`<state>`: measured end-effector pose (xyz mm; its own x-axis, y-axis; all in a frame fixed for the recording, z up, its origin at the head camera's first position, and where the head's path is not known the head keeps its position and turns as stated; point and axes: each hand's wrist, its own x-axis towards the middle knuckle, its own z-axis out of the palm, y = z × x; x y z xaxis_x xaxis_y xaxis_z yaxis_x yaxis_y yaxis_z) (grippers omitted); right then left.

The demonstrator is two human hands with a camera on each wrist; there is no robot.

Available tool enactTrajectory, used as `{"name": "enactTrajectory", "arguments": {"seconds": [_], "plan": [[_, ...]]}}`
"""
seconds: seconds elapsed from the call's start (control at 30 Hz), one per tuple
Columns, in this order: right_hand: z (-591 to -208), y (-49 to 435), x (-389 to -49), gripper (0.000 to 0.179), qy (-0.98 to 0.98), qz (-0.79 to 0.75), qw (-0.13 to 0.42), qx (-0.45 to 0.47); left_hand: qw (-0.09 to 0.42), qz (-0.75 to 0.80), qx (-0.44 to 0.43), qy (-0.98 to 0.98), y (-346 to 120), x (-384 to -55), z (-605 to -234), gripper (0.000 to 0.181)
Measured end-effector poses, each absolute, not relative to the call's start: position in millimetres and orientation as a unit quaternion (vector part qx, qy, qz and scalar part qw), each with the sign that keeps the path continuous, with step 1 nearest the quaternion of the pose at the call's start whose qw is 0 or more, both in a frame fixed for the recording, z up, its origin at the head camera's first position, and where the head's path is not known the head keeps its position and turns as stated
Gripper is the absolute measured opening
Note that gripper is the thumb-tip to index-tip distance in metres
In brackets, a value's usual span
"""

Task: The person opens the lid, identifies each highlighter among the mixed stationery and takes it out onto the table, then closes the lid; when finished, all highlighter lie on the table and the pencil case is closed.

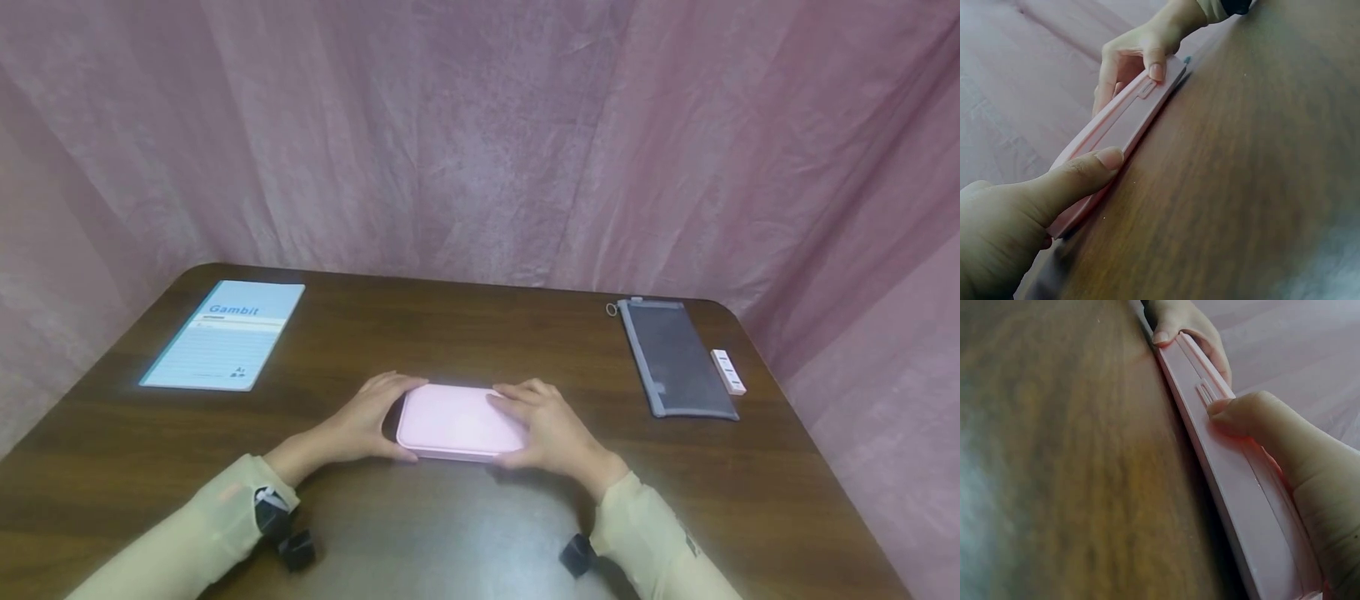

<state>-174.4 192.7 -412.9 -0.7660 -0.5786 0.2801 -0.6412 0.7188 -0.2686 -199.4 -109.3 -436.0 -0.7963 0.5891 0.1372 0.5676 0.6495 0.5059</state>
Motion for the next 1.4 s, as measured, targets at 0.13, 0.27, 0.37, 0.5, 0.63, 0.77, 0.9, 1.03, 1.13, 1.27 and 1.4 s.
{"name": "enactTrajectory", "arguments": {"seconds": [0.13,0.27,0.37,0.5,0.63,0.77,0.9,1.03,1.13,1.27,1.4], "plan": [[-412,193,-175,0.08,-0.923,0.186,0.081,0.326,0.022,0.273,0.318,0.908,-109,-200,-435,0.102],[-412,193,-176,0.079,-0.923,0.194,0.074,0.324,0.025,0.269,0.318,0.909,-109,-199,-435,0.102],[-410,193,-176,0.079,-0.923,0.193,0.069,0.326,0.027,0.27,0.317,0.909,-109,-199,-436,0.103],[-405,194,-180,0.072,-0.918,0.207,0.062,0.332,0.02,0.281,0.321,0.904,-109,-199,-436,0.103],[-398,195,-183,0.064,-0.915,0.236,0.034,0.327,0.006,0.29,0.329,0.898,-110,-200,-438,0.103],[-394,196,-185,0.063,-0.915,0.242,0.004,0.322,-0.004,0.289,0.333,0.898,-111,-202,-440,0.105],[-390,196,-187,0.064,-0.913,0.253,-0.015,0.319,-0.017,0.285,0.339,0.897,-112,-203,-442,0.107],[-383,196,-189,0.063,-0.914,0.249,-0.033,0.318,-0.012,0.285,0.341,0.896,-112,-204,-440,0.109],[-378,197,-192,0.061,-0.913,0.242,-0.053,0.323,-0.003,0.287,0.335,0.898,-112,-203,-439,0.111],[-371,198,-196,0.059,-0.91,0.237,-0.086,0.33,-0.004,0.285,0.33,0.9,-113,-201,-438,0.114],[-364,199,-201,0.053,-0.907,0.237,-0.103,0.332,-0.019,0.282,0.325,0.902,-113,-200,-439,0.117]]}}
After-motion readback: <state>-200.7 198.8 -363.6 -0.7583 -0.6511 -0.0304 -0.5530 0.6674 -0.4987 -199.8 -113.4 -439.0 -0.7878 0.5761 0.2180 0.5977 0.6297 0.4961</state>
